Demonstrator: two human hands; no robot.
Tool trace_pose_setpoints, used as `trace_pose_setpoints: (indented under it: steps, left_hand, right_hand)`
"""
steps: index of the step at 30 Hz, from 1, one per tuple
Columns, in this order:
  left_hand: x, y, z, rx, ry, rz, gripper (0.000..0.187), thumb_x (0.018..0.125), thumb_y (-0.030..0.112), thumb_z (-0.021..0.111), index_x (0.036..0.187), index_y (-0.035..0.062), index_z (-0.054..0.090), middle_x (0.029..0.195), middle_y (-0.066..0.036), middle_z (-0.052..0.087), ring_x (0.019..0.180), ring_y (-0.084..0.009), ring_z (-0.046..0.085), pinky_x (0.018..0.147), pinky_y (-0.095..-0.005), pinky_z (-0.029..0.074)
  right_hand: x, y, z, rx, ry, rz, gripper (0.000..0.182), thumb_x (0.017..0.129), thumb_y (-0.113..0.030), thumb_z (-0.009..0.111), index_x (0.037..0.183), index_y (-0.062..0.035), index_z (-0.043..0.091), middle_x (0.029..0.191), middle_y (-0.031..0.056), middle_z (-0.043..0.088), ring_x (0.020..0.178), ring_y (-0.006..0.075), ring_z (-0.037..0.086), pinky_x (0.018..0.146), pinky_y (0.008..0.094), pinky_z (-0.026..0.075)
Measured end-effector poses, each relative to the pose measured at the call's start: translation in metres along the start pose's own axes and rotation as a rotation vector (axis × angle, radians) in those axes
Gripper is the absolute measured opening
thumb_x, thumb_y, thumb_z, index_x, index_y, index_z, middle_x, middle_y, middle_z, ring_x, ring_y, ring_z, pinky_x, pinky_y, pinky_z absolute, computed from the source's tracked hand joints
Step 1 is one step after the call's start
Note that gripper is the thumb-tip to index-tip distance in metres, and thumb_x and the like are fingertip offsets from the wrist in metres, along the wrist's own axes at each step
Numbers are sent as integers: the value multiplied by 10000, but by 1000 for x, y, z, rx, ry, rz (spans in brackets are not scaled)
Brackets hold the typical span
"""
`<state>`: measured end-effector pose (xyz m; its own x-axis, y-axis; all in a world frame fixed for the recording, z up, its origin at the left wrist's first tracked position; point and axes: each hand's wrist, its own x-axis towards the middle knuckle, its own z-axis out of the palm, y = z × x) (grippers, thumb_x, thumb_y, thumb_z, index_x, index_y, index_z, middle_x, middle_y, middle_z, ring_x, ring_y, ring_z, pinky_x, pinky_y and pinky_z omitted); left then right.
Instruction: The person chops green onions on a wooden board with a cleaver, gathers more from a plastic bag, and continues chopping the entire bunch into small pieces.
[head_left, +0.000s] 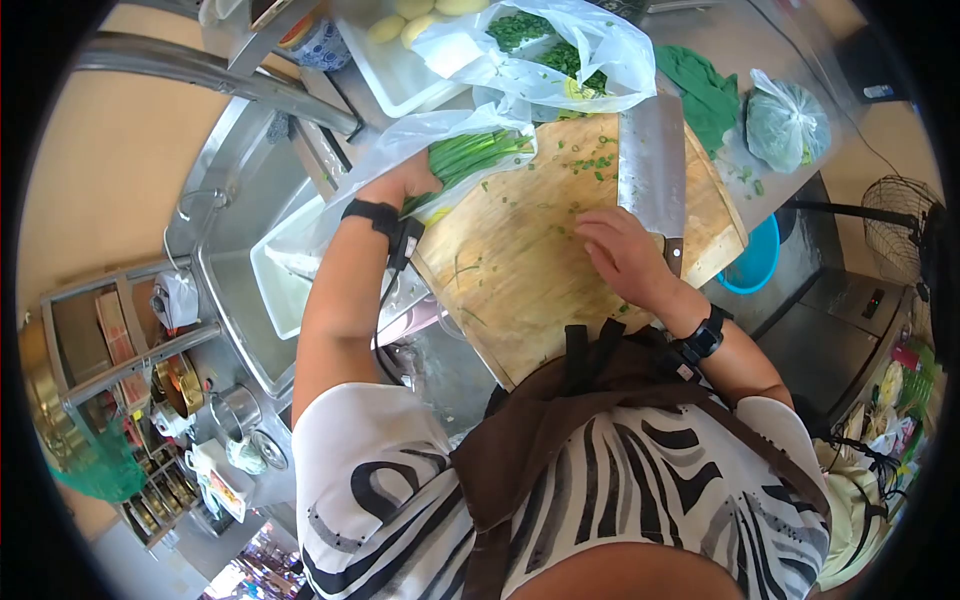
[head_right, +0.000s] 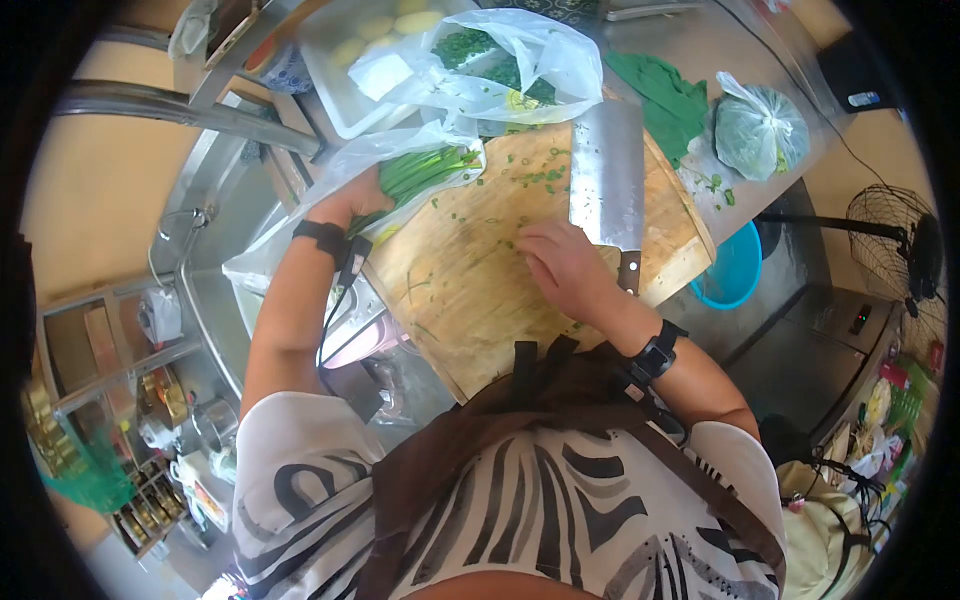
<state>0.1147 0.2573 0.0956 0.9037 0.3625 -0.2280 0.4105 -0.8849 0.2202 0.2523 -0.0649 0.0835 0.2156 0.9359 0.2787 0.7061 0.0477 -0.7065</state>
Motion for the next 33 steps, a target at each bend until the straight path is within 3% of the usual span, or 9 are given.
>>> trace_pose_setpoints:
  steps: [3, 8, 11, 13, 16, 19, 21, 24, 33]
  left_hand:
    - [-8, -4, 35, -190, 250, 83, 489, 629, 140, 729, 1100, 41, 644, 1032, -188, 654, 1006, -331, 612, 891, -376, 480]
    - [-36, 25, -6, -337, 20, -200, 510, 690, 121, 706, 1182, 49, 593, 1123, -171, 644, 1031, -313, 608, 902, -371, 471]
    - [-51, 4, -3, -367, 147, -101, 486, 666, 101, 736, 1133, 45, 616, 1088, -199, 638, 1008, -341, 607, 876, -377, 479]
    - [-64, 16, -23, -453, 171, -90, 531, 658, 71, 749, 1162, 17, 590, 1078, -165, 655, 1009, -282, 624, 891, -343, 477]
    - [-77, 29, -46, -961, 97, -153, 549, 687, 86, 771, 1184, -23, 565, 1080, -87, 653, 1000, -156, 585, 900, -300, 459]
    - [-88, 53, -42, -1185, 140, -191, 545, 704, 142, 784, 1179, -14, 569, 1086, -88, 653, 994, -169, 592, 905, -307, 460]
    - [-89, 65, -23, -1063, 169, -194, 644, 708, 207, 795, 1245, -9, 513, 1155, -91, 615, 1050, -187, 567, 938, -319, 442]
    - [-99, 83, -6, -1460, 118, -13, 890, 680, 232, 814, 1387, 1, 325, 1300, -101, 498, 1205, -197, 456, 1040, -330, 345]
    - [-120, 132, -31, -1073, 234, 59, 730, 671, 56, 759, 1332, 16, 450, 1247, -89, 559, 1130, -184, 522, 991, -310, 395]
  right_hand:
    - [-6, 2, 6, 36, 2, 40, 242, 828, -16, 588, 1071, -9, 594, 1115, 147, 586, 1025, 353, 546, 903, 410, 443]
    - [9, -9, 22, 198, -151, 303, 306, 871, -61, 584, 1173, -13, 572, 1190, 145, 583, 1104, 308, 552, 941, 396, 446]
    - [39, -17, 41, 633, -245, 420, 415, 902, -129, 598, 1287, -9, 501, 1255, 153, 565, 1185, 257, 525, 983, 383, 436]
    - [56, -24, 63, 947, -196, 450, 534, 893, -204, 627, 1330, 29, 425, 1227, 162, 571, 1157, 240, 531, 973, 352, 434]
    - [83, -60, 55, 914, -33, 448, 665, 864, -235, 668, 1370, 50, 344, 1254, 170, 525, 1190, 230, 494, 992, 353, 414]
    - [103, -78, 55, 1278, 87, 291, 727, 837, -266, 700, 1379, 36, 322, 1282, 148, 486, 1206, 216, 466, 998, 357, 401]
    - [105, -88, 43, 1243, 39, 343, 697, 831, -242, 695, 1368, 30, 343, 1269, 134, 498, 1188, 205, 476, 992, 352, 402]
    - [95, -92, 31, 1251, -48, 424, 622, 824, -192, 664, 1339, 23, 389, 1234, 115, 527, 1150, 187, 497, 979, 341, 407]
    - [63, -70, 36, 1687, -208, 445, 441, 874, -143, 506, 1289, 0, 467, 1220, 101, 565, 1141, 180, 533, 994, 354, 395]
